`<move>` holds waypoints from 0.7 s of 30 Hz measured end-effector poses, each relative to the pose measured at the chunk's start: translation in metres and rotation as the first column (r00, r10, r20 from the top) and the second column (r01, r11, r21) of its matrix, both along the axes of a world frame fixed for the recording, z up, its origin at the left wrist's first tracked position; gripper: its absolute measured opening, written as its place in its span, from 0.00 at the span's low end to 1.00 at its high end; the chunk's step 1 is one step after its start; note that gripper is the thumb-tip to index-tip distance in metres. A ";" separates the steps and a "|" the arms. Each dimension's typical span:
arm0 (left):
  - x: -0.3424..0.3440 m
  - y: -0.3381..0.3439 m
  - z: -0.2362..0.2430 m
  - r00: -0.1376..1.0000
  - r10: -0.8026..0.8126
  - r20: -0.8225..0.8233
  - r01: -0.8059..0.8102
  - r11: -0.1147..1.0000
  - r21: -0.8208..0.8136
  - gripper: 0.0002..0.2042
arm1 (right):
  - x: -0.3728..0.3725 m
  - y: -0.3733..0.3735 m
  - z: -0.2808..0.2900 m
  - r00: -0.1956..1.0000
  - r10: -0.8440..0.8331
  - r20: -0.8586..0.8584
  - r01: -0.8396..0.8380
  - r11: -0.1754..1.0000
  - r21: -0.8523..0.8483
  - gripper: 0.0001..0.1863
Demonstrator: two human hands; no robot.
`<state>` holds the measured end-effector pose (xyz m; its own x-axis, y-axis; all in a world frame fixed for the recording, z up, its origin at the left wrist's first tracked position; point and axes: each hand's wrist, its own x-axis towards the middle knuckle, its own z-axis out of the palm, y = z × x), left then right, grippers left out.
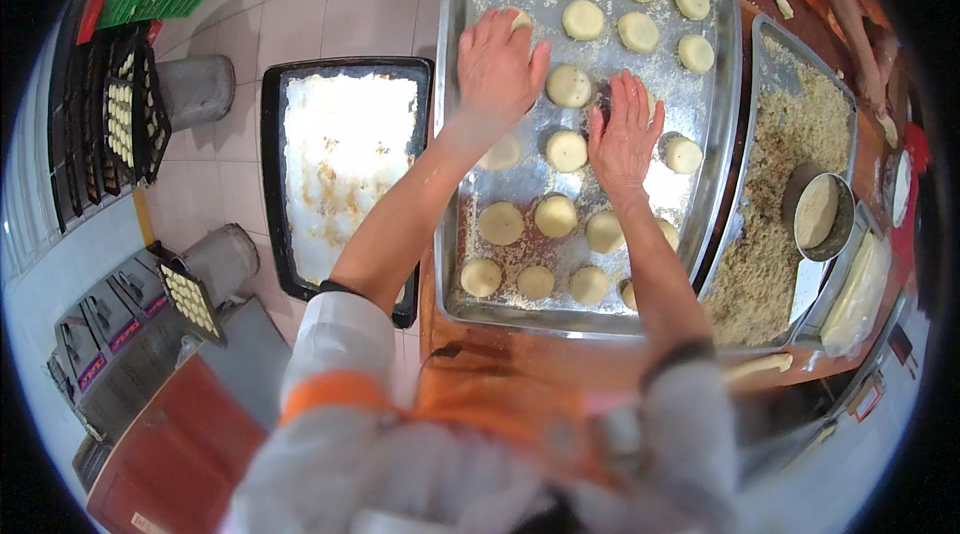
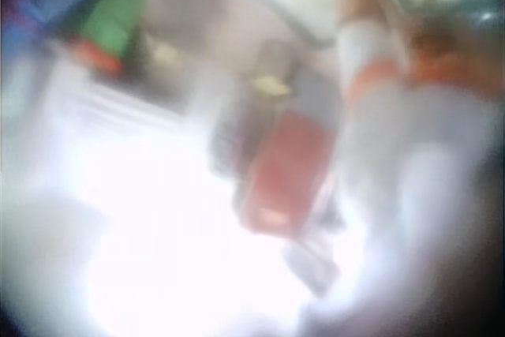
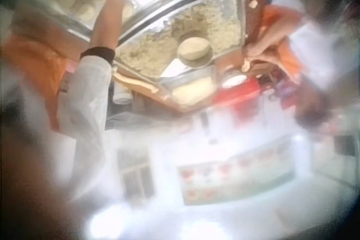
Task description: The person removes trays of baked items from an oven using cloths, places them on a rack, and then works at a table to press and arrange small dough portions on trays.
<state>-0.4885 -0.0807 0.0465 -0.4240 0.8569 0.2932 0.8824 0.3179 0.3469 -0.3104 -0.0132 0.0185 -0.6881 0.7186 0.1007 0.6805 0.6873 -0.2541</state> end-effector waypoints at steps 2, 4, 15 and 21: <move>-0.006 0.029 -0.008 0.995 0.019 -0.097 -0.008 0.994 0.112 0.18 | -0.004 -0.002 0.001 1.000 0.001 0.028 0.000 1.000 -0.015 0.26; 0.000 0.036 -0.024 0.988 0.020 -0.150 -0.013 0.999 0.047 0.20 | -0.001 0.001 0.004 0.999 0.009 -0.051 -0.011 0.999 -0.052 0.27; 0.000 0.035 -0.035 0.994 0.025 -0.108 -0.042 0.986 -0.158 0.23 | 0.066 -0.014 0.034 0.959 0.270 0.086 -0.229 0.917 -0.327 0.33; 0.000 0.037 -0.037 0.989 0.043 -0.144 -0.063 0.989 -0.133 0.24 | 0.055 0.003 0.075 0.966 0.259 0.001 -0.230 0.860 -0.456 0.30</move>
<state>-0.4882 -0.0440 0.0091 -0.4328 0.8705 0.2343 0.8998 0.4014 0.1711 -0.2554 -0.0099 0.0932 -0.8418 0.4839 -0.2393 0.5297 0.6551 -0.5388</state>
